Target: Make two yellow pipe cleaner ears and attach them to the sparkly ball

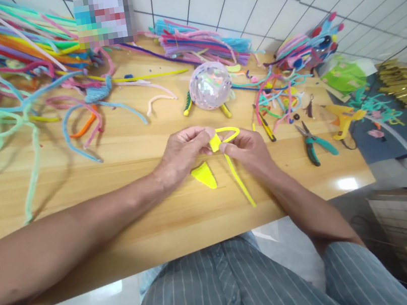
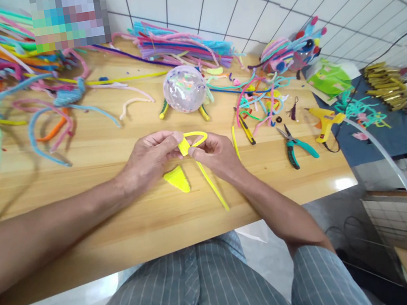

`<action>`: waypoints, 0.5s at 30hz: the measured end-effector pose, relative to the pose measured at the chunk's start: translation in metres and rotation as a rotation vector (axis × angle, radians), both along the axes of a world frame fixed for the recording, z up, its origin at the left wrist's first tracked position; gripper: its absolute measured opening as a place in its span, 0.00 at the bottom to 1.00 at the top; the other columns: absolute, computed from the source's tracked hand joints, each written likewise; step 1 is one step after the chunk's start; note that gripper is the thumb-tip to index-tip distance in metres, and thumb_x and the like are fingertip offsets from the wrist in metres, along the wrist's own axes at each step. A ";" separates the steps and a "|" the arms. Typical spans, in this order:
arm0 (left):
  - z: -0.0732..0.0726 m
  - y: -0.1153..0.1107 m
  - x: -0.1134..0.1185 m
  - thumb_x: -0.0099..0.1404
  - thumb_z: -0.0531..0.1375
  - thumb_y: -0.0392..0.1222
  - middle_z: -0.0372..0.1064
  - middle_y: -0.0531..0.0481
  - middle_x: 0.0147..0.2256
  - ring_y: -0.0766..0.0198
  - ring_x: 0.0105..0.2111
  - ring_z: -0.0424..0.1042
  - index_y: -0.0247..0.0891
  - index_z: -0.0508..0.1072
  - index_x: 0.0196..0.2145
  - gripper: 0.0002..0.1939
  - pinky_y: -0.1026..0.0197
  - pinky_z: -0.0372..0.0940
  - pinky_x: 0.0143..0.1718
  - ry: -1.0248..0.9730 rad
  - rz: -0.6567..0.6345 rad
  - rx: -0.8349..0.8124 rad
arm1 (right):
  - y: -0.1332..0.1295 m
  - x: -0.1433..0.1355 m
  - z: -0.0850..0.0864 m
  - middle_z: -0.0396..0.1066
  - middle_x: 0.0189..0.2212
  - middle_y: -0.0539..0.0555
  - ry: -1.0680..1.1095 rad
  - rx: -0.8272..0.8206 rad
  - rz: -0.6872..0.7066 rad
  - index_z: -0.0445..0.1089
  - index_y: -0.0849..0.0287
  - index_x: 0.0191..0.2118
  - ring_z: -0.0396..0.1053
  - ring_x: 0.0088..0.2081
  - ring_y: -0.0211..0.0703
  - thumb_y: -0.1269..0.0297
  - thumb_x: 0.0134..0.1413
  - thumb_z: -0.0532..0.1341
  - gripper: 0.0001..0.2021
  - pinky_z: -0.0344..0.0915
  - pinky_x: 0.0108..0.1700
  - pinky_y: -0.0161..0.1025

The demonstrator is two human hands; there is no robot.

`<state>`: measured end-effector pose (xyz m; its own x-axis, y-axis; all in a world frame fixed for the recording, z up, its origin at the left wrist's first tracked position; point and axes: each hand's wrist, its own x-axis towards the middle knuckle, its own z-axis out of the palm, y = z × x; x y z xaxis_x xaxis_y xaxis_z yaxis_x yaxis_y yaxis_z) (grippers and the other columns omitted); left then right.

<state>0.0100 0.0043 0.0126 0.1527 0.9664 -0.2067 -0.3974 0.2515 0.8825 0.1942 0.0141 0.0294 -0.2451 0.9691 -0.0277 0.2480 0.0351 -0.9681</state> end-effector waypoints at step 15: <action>0.000 0.001 0.000 0.46 0.83 0.56 0.78 0.51 0.28 0.67 0.28 0.73 0.37 0.81 0.30 0.24 0.62 0.70 0.35 0.041 -0.029 -0.012 | 0.003 0.004 -0.005 0.76 0.28 0.48 -0.031 0.014 0.022 0.77 0.57 0.32 0.71 0.31 0.39 0.63 0.48 0.71 0.05 0.69 0.37 0.39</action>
